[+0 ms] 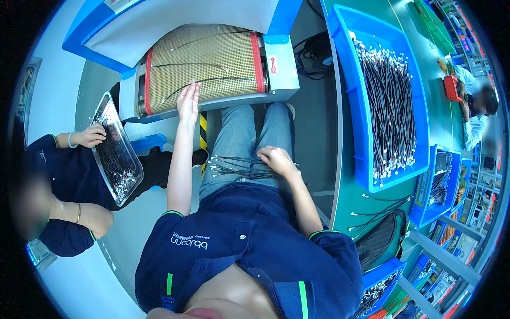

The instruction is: The person assembles wire harnesses by hand, picking up wires and organizing them at an electronics factory workstation.

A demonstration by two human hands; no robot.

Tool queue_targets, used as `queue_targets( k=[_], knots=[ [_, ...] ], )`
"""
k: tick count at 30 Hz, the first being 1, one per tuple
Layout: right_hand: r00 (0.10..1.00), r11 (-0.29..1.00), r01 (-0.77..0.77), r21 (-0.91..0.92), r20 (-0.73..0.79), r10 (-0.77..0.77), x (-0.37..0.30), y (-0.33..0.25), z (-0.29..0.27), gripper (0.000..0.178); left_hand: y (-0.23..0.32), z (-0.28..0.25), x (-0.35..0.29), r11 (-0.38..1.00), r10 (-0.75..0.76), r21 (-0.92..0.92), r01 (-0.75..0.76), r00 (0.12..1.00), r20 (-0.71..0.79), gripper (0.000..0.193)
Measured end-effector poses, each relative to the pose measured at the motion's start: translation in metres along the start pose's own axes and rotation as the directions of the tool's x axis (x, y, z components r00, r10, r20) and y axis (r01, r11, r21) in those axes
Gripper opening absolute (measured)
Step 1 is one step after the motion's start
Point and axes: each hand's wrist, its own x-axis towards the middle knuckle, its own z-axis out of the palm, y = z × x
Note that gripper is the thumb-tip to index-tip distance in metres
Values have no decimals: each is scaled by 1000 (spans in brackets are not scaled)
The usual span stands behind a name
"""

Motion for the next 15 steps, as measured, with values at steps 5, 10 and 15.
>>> queue_targets(
  k=[5, 10, 15],
  knots=[
    [999, 1000, -12, 27, 44, 11, -8, -18, 20, 16, 28, -6, -14, 994, -85, -74, 85, 996, 7, 30],
    [999, 1000, -19, 25, 36, 18, -2, -42, 40, 17, 59, -33, -67, 969, -204, 181, 170, 960, 191, 28],
    [999, 1000, -6, -7, 37, 7, 4, -69, 28, 23, 46, -77, -142, 635, -246, 738, -226, 847, 471, 28]
  ],
)
